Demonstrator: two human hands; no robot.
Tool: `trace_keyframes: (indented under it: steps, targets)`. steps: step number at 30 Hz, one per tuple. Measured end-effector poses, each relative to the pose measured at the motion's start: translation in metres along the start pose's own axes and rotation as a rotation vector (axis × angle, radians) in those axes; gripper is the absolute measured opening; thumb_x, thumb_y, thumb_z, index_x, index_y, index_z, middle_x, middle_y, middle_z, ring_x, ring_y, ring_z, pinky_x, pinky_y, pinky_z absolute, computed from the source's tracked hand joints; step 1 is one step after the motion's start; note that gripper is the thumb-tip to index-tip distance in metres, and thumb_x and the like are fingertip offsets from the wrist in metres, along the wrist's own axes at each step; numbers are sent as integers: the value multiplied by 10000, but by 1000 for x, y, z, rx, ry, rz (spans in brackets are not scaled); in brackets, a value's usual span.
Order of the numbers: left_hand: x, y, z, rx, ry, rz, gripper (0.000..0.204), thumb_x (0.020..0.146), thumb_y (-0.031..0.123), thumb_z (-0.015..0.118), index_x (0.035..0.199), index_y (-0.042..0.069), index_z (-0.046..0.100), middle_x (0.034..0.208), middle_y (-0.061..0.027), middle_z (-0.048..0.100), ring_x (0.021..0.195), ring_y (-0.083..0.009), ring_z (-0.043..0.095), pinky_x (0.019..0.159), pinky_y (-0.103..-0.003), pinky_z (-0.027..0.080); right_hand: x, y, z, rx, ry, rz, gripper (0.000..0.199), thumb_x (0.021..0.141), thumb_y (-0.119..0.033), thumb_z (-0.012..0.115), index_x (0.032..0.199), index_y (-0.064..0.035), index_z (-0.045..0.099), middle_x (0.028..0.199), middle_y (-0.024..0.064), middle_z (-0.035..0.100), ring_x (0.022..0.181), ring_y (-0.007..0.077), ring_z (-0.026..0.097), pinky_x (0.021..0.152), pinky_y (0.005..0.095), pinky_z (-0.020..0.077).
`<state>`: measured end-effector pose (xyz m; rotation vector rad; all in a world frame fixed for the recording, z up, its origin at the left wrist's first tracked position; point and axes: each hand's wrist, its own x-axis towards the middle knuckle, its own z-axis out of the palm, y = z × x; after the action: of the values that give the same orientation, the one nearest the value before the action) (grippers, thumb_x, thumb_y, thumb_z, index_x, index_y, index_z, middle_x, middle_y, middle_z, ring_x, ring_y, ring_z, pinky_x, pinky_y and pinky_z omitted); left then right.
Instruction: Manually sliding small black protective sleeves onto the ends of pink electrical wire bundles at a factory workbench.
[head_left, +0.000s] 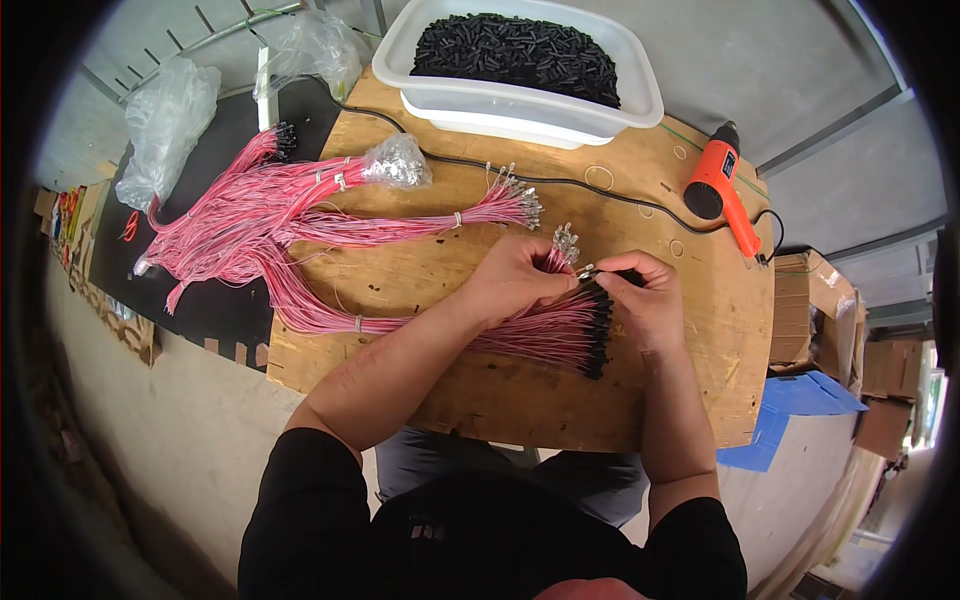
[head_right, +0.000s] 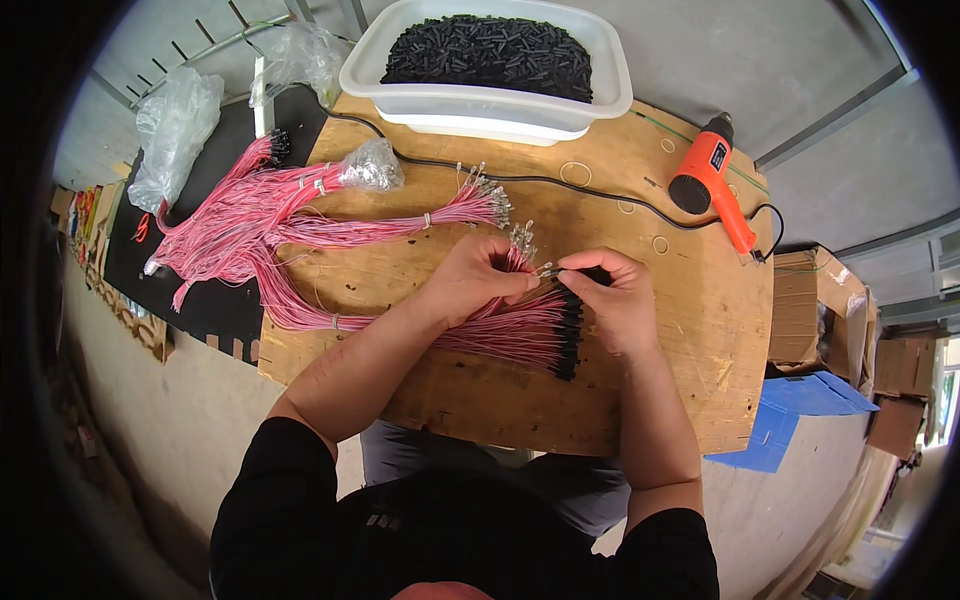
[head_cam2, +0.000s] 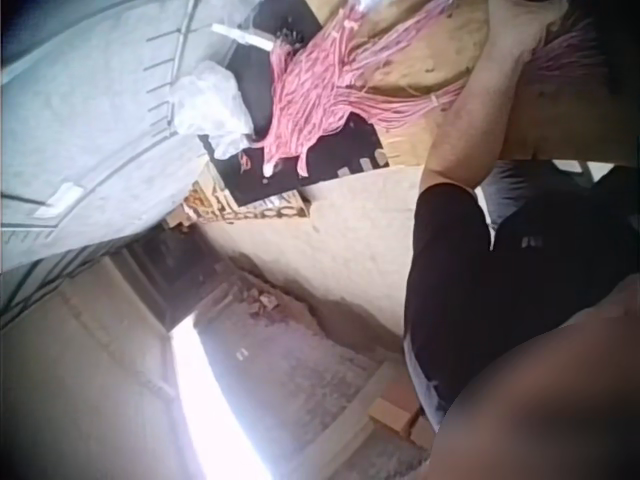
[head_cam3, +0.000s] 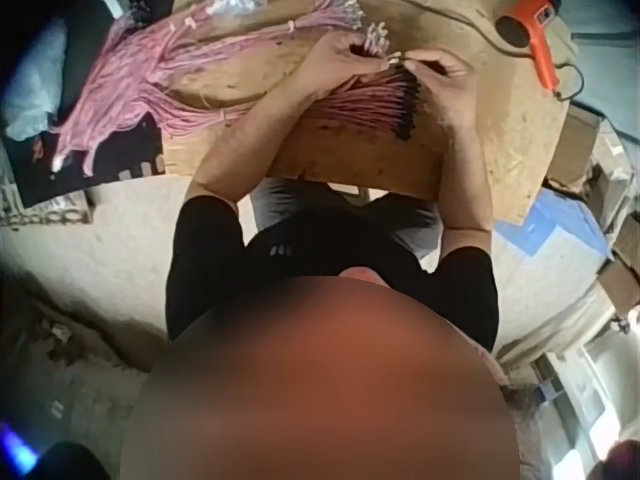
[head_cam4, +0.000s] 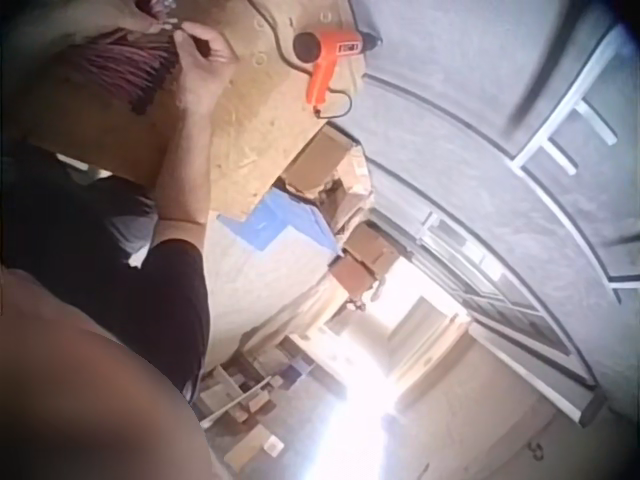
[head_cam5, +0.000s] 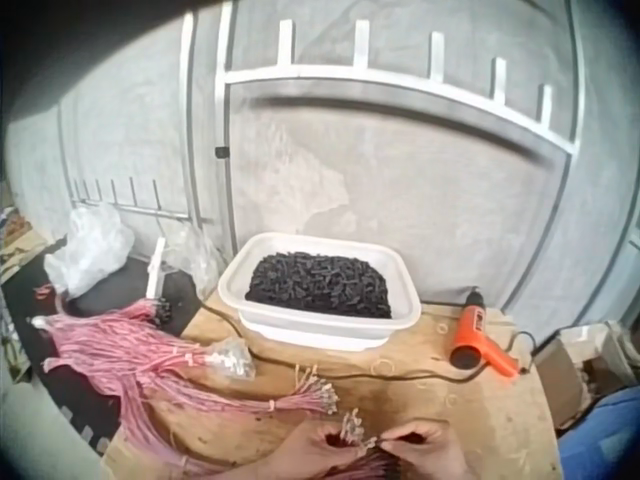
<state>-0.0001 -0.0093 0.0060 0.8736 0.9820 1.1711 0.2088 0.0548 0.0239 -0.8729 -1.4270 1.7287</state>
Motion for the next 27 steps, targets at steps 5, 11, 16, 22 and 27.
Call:
trace_keyframes:
  steps: [5, 11, 16, 22, 27]
  targets:
    - [-1, 2, 0, 21, -8, -7, 123, 858, 41, 752, 913, -44, 682, 744, -50, 645, 642, -97, 582, 577, -242, 451, 0, 1, 1, -21, -4, -47, 133, 873, 84, 704, 984, 12, 724, 946, 52, 728, 838, 88, 649, 785, 237, 527]
    - [-1, 5, 2, 36, -17, -9, 110, 862, 55, 747, 874, -35, 684, 710, -34, 632, 613, -84, 560, 546, -240, 429, 0, 0, 1, -30, -11, -64, 130, 870, 94, 696, 964, 11, 729, 966, 65, 730, 876, 104, 653, 822, 251, 524]
    - [-2, 6, 1, 30, -26, -29, 115, 863, 61, 751, 897, -32, 694, 729, -40, 645, 626, -88, 577, 558, -232, 440, 1, 1, 0, -42, -39, -96, 126, 868, 98, 693, 953, 14, 731, 986, 82, 727, 897, 122, 657, 838, 262, 524]
    - [0, 2, -1, 29, -30, -22, 121, 864, 64, 753, 907, -33, 694, 730, -44, 646, 627, -90, 579, 559, -232, 442, 0, 1, 0, -76, -75, -116, 123, 876, 100, 681, 953, 16, 727, 1011, 91, 722, 923, 137, 658, 856, 271, 524]
    - [1, 0, -4, 7, -62, -29, 127, 875, 60, 753, 933, -38, 696, 755, -47, 656, 650, -95, 589, 590, -232, 463, 0, 0, 0, -114, -84, -131, 121, 878, 100, 680, 949, 12, 724, 1015, 91, 720, 932, 139, 655, 864, 269, 520]
